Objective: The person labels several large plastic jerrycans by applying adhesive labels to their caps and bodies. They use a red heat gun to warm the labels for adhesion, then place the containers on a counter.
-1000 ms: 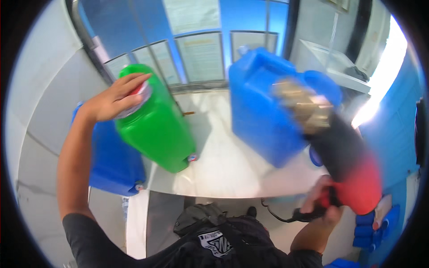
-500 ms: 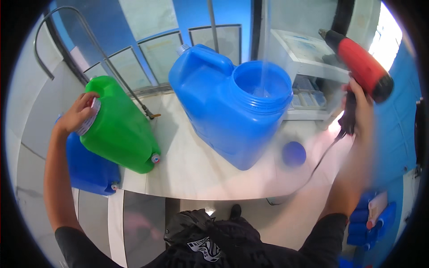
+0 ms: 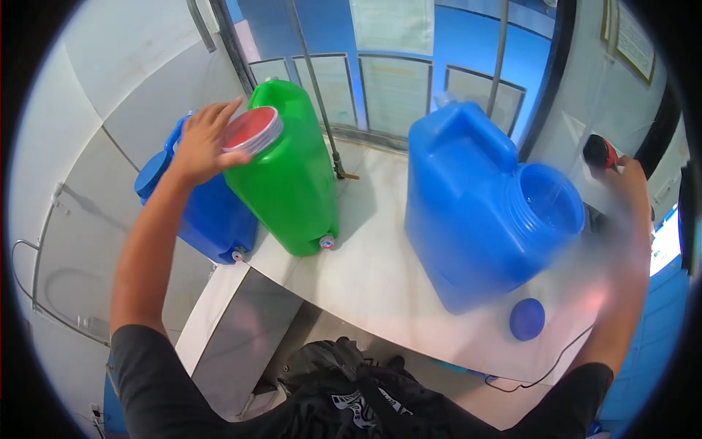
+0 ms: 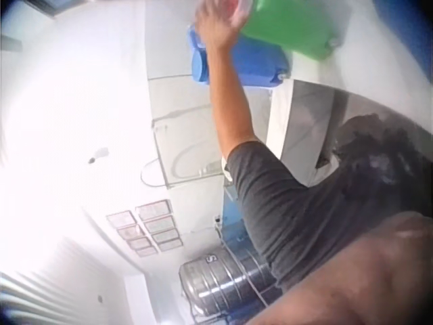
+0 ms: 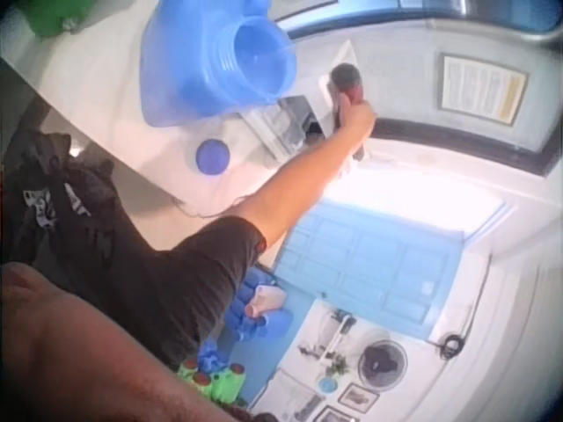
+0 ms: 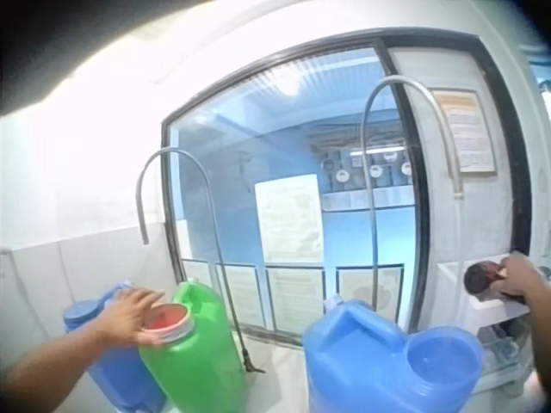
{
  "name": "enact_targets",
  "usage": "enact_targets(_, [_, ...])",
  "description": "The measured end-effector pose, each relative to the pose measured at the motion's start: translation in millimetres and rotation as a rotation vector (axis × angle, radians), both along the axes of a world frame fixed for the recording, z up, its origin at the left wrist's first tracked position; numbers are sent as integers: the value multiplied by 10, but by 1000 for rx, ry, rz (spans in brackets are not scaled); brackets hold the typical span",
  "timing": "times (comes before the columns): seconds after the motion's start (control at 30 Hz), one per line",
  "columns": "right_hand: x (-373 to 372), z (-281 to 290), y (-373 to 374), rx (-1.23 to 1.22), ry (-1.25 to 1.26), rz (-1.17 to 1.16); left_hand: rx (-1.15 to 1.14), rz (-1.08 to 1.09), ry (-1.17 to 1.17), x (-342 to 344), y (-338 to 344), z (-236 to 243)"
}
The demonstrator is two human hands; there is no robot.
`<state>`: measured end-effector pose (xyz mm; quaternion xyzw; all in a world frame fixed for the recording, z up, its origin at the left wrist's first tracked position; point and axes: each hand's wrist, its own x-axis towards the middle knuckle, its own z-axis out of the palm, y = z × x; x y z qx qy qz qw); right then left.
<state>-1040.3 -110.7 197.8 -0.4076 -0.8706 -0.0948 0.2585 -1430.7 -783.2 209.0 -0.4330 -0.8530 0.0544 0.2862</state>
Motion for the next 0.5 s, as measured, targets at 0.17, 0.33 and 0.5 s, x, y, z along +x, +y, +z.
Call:
enact_targets(0.17, [179,92,-220,180,374,71,534,45,-356,-109,-207,76])
enact_targets(0.33, [340,-197,-1505,-6,857,201,544,-321,-652,-316,231,-382])
enact_targets(0.5, [398,-699,-2674,39,893,499,337,-564,-782,-742,54,-248])
